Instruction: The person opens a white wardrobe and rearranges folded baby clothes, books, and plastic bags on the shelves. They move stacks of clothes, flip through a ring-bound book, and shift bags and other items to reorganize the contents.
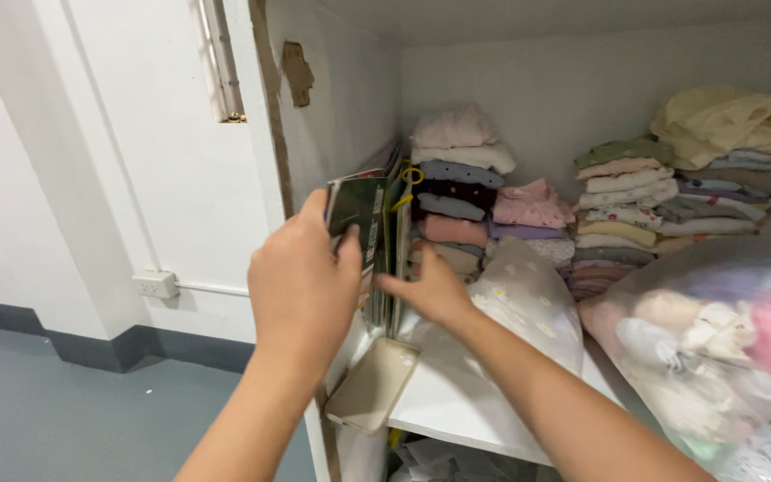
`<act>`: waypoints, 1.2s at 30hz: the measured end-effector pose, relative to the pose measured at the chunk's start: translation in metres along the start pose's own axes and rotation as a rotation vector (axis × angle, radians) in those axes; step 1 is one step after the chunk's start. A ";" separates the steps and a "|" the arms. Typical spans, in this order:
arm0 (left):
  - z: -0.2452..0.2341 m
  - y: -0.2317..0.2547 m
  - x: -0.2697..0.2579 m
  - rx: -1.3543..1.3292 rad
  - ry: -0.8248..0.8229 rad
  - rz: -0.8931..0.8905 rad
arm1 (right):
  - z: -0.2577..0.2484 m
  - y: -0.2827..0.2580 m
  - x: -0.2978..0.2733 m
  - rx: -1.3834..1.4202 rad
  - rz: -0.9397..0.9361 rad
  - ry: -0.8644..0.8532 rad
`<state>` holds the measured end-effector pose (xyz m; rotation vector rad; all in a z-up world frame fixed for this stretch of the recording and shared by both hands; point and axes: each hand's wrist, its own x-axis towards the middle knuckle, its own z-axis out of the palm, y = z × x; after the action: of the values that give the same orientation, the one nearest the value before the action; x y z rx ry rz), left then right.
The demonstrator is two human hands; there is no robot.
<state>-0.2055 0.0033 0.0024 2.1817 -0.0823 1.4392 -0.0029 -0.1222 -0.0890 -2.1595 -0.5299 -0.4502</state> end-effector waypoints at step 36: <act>0.173 -0.073 -0.018 0.307 0.181 0.172 | 0.014 0.042 0.007 0.029 -0.084 -0.161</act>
<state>-0.0446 -0.0162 -0.0933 2.3167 0.0171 1.8450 0.0267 -0.1328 -0.1206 -2.1632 -0.7144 -0.3133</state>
